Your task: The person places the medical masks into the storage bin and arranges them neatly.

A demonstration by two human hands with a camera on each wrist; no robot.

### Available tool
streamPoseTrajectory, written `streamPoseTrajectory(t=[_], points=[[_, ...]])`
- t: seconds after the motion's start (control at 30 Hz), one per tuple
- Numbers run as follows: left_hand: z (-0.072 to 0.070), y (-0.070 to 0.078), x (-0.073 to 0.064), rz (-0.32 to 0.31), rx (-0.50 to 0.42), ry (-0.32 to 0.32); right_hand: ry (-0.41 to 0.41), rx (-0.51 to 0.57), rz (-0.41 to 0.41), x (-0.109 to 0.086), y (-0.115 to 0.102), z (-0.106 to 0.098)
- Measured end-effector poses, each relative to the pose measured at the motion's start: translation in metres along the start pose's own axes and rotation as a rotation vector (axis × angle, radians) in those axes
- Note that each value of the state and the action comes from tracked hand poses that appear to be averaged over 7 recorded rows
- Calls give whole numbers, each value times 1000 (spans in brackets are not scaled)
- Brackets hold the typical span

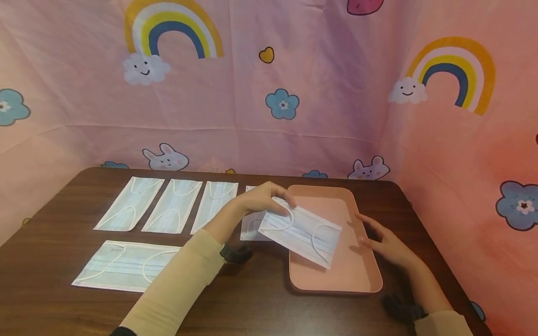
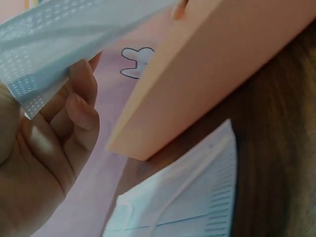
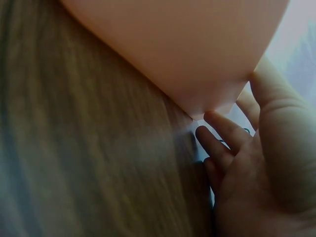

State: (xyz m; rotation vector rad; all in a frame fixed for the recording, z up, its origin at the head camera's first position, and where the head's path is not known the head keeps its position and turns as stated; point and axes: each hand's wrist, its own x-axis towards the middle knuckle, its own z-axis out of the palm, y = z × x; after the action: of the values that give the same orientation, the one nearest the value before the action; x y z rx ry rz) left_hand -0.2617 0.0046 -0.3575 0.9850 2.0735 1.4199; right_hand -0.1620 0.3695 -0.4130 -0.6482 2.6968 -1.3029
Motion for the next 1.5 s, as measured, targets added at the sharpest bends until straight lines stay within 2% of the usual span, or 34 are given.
streamPoseTrajectory(t=[0.27, 0.53, 0.77, 0.93, 1.1, 1.3, 1.5], points=[[8, -14, 5, -22, 1, 56, -1, 19, 9, 4, -1, 0], [15, -19, 10, -57, 8, 178, -1, 37, 19, 4, 2, -1], [21, -20, 12, -9, 42, 300, -2, 54, 25, 3, 4, 0], [25, -22, 13, 11, 33, 353, -3, 67, 20, 3, 6, -1], [26, -23, 12, 21, 45, 375, -1, 73, 5, 2, 7, -1], [27, -22, 9, -75, 57, 345, -2, 70, 0, 3, 6, -1], [26, -22, 8, -89, 60, 308, -4, 86, -5, 2, 9, -2]])
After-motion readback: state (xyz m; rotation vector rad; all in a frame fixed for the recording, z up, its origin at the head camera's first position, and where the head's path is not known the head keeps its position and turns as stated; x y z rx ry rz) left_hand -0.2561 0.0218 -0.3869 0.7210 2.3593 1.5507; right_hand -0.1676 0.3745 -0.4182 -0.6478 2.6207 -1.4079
